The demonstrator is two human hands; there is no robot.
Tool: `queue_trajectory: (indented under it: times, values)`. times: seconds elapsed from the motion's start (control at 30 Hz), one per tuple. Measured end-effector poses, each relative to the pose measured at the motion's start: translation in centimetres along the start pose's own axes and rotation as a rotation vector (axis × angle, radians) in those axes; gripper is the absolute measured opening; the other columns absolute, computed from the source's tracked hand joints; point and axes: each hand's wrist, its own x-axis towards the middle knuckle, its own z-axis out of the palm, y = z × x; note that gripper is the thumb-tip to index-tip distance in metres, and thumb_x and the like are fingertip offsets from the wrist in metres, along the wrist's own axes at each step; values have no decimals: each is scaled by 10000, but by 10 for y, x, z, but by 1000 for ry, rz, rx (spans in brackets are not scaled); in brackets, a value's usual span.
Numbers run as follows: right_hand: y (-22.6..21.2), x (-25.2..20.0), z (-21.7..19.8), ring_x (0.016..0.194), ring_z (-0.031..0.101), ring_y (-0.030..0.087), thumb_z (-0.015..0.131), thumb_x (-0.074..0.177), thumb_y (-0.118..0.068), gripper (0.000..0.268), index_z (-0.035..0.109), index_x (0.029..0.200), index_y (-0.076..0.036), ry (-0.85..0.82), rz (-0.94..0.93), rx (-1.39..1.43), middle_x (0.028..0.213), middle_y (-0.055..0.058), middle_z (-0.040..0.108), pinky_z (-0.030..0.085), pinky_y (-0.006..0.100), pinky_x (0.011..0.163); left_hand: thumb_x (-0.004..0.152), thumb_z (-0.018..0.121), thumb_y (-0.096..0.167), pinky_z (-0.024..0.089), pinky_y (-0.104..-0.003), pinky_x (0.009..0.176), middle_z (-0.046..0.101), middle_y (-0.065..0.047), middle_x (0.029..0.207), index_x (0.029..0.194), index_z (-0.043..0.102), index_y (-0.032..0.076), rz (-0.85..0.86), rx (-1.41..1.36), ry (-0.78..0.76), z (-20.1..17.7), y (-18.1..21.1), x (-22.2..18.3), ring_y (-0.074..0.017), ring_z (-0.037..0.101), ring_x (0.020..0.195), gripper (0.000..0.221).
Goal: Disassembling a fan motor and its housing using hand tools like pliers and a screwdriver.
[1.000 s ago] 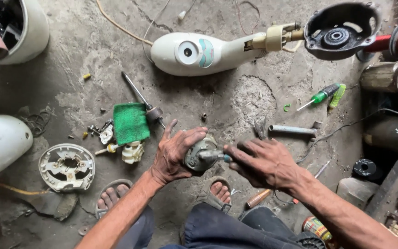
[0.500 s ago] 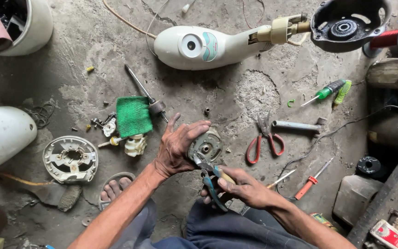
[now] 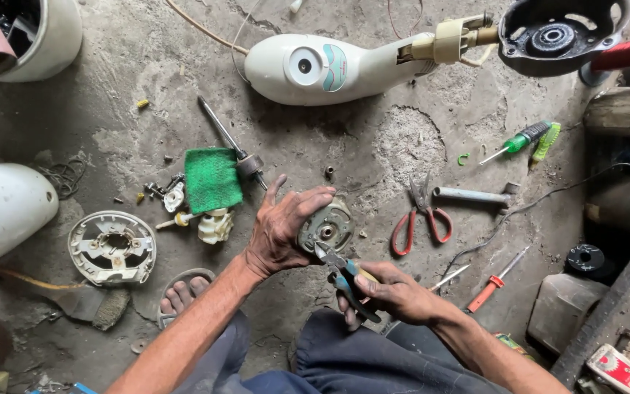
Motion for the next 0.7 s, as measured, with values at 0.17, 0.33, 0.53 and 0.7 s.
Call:
queue_trajectory:
  times: [0.17, 0.33, 0.53, 0.7]
  values:
    - [-5, 0, -3, 934, 748, 258, 571, 1007, -367, 435, 625, 1188, 24, -54, 8, -32, 1096, 171, 733, 610, 403, 853, 623, 887, 566, 221, -569, 1285, 667, 47, 1389, 1396, 530, 240, -2, -5, -1, 2, -4, -1, -117, 694, 1119, 911]
    - [-1, 3, -4, 1035, 758, 301, 568, 998, -405, 524, 607, 1279, 36, -48, 19, -70, 1203, 192, 729, 601, 432, 942, 593, 943, 466, 228, -571, 1290, 667, 52, 1388, 1375, 542, 241, 3, 8, -4, 3, -4, -2, -116, 691, 1139, 907]
    - [10, 6, -8, 803, 716, 216, 563, 1011, -387, 398, 629, 1072, 1, -38, 14, -7, 957, 138, 714, 585, 347, 743, 567, 954, 442, 241, -559, 1288, 659, 60, 1397, 1383, 529, 241, 6, 12, -10, 3, -5, -2, -111, 683, 1141, 942]
    - [20, 4, -8, 598, 618, 201, 572, 1039, -312, 351, 571, 989, 36, -107, 5, 324, 839, 167, 659, 523, 301, 451, 629, 914, 536, 211, -549, 1303, 653, 60, 1407, 1391, 519, 251, 11, 13, -15, 3, -6, -2, -113, 683, 1153, 904]
